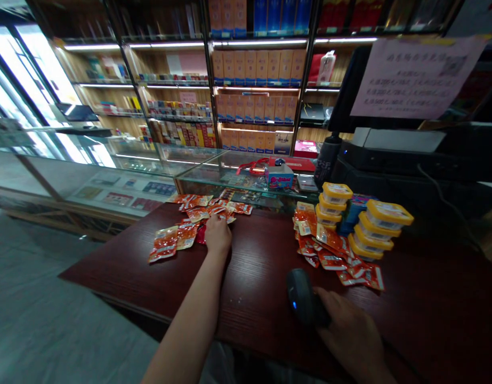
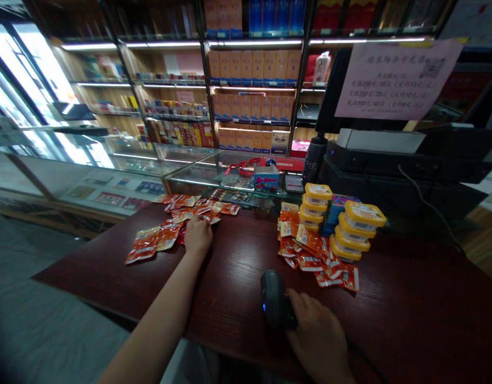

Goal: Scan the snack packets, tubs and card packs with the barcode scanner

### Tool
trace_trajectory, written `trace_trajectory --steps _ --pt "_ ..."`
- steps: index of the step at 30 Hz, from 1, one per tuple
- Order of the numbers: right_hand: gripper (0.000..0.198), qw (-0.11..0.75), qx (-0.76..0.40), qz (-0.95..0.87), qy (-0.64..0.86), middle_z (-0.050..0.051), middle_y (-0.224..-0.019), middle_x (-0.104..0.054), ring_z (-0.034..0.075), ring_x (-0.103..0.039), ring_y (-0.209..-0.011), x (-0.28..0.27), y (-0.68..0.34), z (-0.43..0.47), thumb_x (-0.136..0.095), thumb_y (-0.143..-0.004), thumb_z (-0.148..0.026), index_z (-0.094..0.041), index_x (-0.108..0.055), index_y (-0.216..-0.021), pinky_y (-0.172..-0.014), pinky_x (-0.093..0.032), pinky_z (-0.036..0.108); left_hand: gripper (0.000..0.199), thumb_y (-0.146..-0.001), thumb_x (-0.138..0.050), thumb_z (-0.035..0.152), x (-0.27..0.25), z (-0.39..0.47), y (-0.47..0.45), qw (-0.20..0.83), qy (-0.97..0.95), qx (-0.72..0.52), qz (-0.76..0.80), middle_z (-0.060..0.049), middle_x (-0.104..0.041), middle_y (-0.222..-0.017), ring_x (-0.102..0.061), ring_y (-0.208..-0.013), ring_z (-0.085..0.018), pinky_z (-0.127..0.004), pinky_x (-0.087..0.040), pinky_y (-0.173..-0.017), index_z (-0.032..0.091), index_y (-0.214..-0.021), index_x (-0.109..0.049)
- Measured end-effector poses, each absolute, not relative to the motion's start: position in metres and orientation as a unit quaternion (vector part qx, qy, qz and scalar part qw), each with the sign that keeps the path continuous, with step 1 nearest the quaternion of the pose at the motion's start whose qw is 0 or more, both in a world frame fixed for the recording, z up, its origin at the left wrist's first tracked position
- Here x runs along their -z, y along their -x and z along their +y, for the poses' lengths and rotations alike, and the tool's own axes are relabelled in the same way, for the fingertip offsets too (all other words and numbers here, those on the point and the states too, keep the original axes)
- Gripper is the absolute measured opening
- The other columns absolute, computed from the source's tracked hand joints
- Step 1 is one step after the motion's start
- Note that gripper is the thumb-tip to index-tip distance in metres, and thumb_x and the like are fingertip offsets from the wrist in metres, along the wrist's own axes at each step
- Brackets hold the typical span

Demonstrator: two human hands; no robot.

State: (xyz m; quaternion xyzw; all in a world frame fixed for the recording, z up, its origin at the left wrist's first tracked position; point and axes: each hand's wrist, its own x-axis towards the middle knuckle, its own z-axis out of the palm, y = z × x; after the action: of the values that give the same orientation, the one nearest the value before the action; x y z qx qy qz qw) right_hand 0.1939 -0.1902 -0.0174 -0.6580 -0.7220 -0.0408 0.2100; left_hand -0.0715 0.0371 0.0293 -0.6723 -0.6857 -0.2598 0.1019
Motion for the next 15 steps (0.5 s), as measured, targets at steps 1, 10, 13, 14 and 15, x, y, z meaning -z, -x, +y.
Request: trace_trajectory --steps 1,10,13,14,15 --pt "0.042 0.213 0.043 -0.722 0.657 0.003 -0.099 -0.067 0.018 -0.063 -0.088 0.018 -0.194 -0.190 -0.049 -0.076 -0.012 -0.024 -0.054 -0.116 -0.079 -0.041 0.031 0.024 -0.083 -0.043 0.014 -0.031 0.036 0.073 0.114 0.669 0.287 -0.676 -0.017 -0.058 -0.105 -0.052 -0.101 -0.030 -0.041 -0.041 -0.087 0.015 -0.083 -0.067" --pt "0.039 0.229 0.055 -0.722 0.650 0.001 -0.097 -0.067 0.017 -0.063 -0.085 0.018 -0.194 -0.190 -0.050 -0.077 -0.013 -0.024 -0.053 -0.115 -0.077 -0.042 0.029 0.011 -0.089 -0.044 0.029 -0.024 0.039 0.063 -0.115 0.546 0.661 -0.502 -0.004 -0.058 -0.085 -0.055 -0.080 -0.017 -0.029 -0.043 -0.076 0.019 -0.090 -0.050" --pt "0.040 0.231 0.060 -0.724 0.647 0.002 -0.099 -0.067 0.017 -0.063 -0.086 0.018 -0.194 -0.190 -0.050 -0.077 -0.014 -0.024 -0.053 -0.115 -0.078 -0.042 0.029 0.010 -0.087 -0.047 0.029 -0.009 0.050 0.054 -0.256 0.488 0.680 -0.484 -0.001 -0.057 -0.081 -0.056 -0.074 -0.015 -0.027 -0.044 -0.071 0.019 -0.089 -0.049" --pt "0.040 0.229 0.063 -0.725 0.647 0.003 -0.100 -0.067 0.018 -0.063 -0.087 0.019 -0.195 -0.190 -0.051 -0.077 -0.014 -0.024 -0.052 -0.116 -0.078 -0.042 0.029 0.010 -0.085 -0.048 0.029 -0.003 0.053 0.052 -0.291 0.469 0.675 -0.490 0.000 -0.056 -0.078 -0.055 -0.071 -0.014 -0.026 -0.045 -0.069 0.019 -0.088 -0.049" --pt "0.041 0.226 0.066 -0.725 0.647 0.003 -0.100 -0.067 0.018 -0.063 -0.087 0.019 -0.195 -0.190 -0.051 -0.076 -0.014 -0.024 -0.052 -0.116 -0.078 -0.042 0.029 0.011 -0.083 -0.050 0.029 0.002 0.056 0.051 -0.317 0.456 0.667 -0.497 0.001 -0.056 -0.075 -0.055 -0.069 -0.014 -0.026 -0.044 -0.067 0.019 -0.086 -0.049"
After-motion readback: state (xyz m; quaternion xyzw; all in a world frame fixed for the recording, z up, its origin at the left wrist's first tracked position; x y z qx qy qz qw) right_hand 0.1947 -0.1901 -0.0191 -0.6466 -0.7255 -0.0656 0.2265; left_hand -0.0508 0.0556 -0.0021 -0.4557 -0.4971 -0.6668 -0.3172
